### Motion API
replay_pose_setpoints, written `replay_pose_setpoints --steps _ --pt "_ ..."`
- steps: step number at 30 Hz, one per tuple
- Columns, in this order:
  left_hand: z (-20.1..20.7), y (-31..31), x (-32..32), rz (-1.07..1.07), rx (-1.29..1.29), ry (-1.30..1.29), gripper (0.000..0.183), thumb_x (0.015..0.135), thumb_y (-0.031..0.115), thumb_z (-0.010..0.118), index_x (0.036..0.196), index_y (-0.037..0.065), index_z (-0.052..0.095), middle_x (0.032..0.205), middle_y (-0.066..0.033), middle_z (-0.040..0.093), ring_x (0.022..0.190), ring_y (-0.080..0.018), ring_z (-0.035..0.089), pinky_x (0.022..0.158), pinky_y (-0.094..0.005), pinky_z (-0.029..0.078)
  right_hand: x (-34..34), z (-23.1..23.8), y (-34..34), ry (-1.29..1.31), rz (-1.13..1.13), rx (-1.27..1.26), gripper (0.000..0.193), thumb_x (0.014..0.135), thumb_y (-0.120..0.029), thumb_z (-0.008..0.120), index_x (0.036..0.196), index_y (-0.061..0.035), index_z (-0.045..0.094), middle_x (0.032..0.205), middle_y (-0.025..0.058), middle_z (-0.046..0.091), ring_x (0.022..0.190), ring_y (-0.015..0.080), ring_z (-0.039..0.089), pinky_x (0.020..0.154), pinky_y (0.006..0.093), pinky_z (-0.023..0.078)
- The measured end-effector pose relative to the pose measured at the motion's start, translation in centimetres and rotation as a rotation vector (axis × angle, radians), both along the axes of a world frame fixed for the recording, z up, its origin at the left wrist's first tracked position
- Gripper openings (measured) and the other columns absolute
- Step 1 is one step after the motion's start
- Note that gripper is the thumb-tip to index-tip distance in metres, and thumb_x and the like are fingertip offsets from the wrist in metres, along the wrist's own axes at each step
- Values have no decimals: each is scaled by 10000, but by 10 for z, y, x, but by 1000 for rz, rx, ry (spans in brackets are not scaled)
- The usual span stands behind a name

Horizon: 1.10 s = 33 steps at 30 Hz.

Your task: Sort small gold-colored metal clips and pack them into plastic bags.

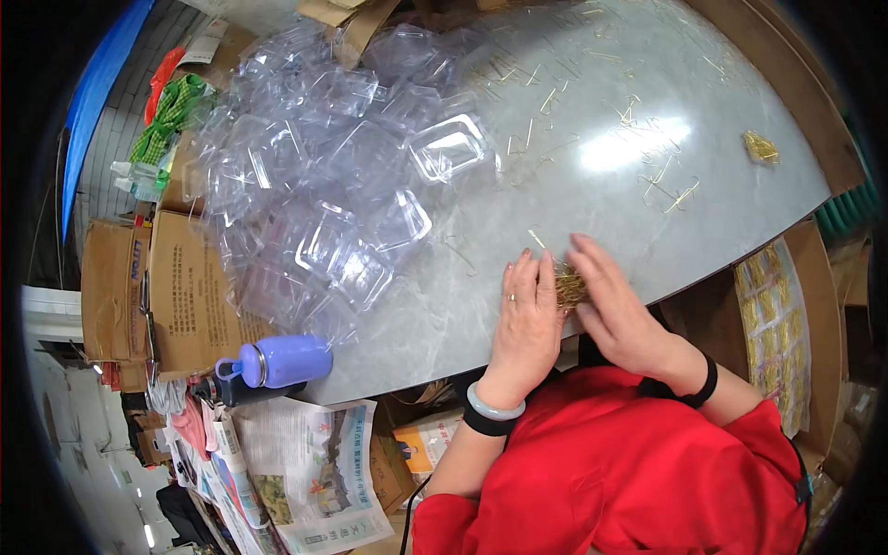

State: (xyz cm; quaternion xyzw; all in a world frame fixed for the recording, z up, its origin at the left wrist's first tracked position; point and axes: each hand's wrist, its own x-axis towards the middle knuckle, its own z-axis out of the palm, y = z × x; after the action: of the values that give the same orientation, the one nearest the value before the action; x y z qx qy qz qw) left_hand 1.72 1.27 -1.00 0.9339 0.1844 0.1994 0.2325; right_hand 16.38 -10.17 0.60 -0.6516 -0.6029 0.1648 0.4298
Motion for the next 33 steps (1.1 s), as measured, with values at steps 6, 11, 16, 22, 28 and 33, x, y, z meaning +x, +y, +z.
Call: replay_pose_setpoints --steps 6,11,16,22,28,33 --pt "13 0 -1 28 -64 -22 808 901 72 677 1560 -68 230 1513 -306 344 1409 -504 357 1173 -520 334 36 20 18 -40 203 -45 911 814 -130 759 1568 0 264 1595 259 316 1516 429 262 1235 544 231" --pt "6 6 -4 -24 -33 -34 837 900 102 691 1563 -75 213 1522 -301 346 1431 -498 338 1187 -526 315 63 25 37 -274 383 -208 917 788 -161 819 1556 -56 330 1529 164 462 1474 397 357 1230 605 204" --pt "12 4 -6 19 -42 -83 817 907 114 690 1554 -82 231 1530 -291 334 1456 -487 305 1212 -587 240 64 19 34 -83 379 -206 748 827 -2 711 1506 -30 398 1507 192 474 1422 394 430 1215 533 303" --pt "5 -1 -1 1 72 87 770 929 124 660 1533 -109 243 1529 -278 324 1458 -476 304 1213 -617 215 10 8 5 -146 62 -69 681 806 103 539 1463 114 359 1536 315 362 1471 495 306 1202 517 324" --pt "5 2 -6 -6 -18 -3 803 919 59 607 1562 -108 154 1518 -309 317 1427 -490 332 1221 -588 217 24 23 16 -139 221 -111 742 820 27 614 1513 51 349 1532 276 396 1435 432 379 1183 492 336" --pt "9 -4 -5 61 -166 29 834 862 -16 525 1565 -124 90 1523 -338 305 1430 -509 328 1209 -555 286 39 14 28 -247 323 -70 699 824 -138 754 1451 -9 473 1451 191 509 1376 368 453 1139 474 363"
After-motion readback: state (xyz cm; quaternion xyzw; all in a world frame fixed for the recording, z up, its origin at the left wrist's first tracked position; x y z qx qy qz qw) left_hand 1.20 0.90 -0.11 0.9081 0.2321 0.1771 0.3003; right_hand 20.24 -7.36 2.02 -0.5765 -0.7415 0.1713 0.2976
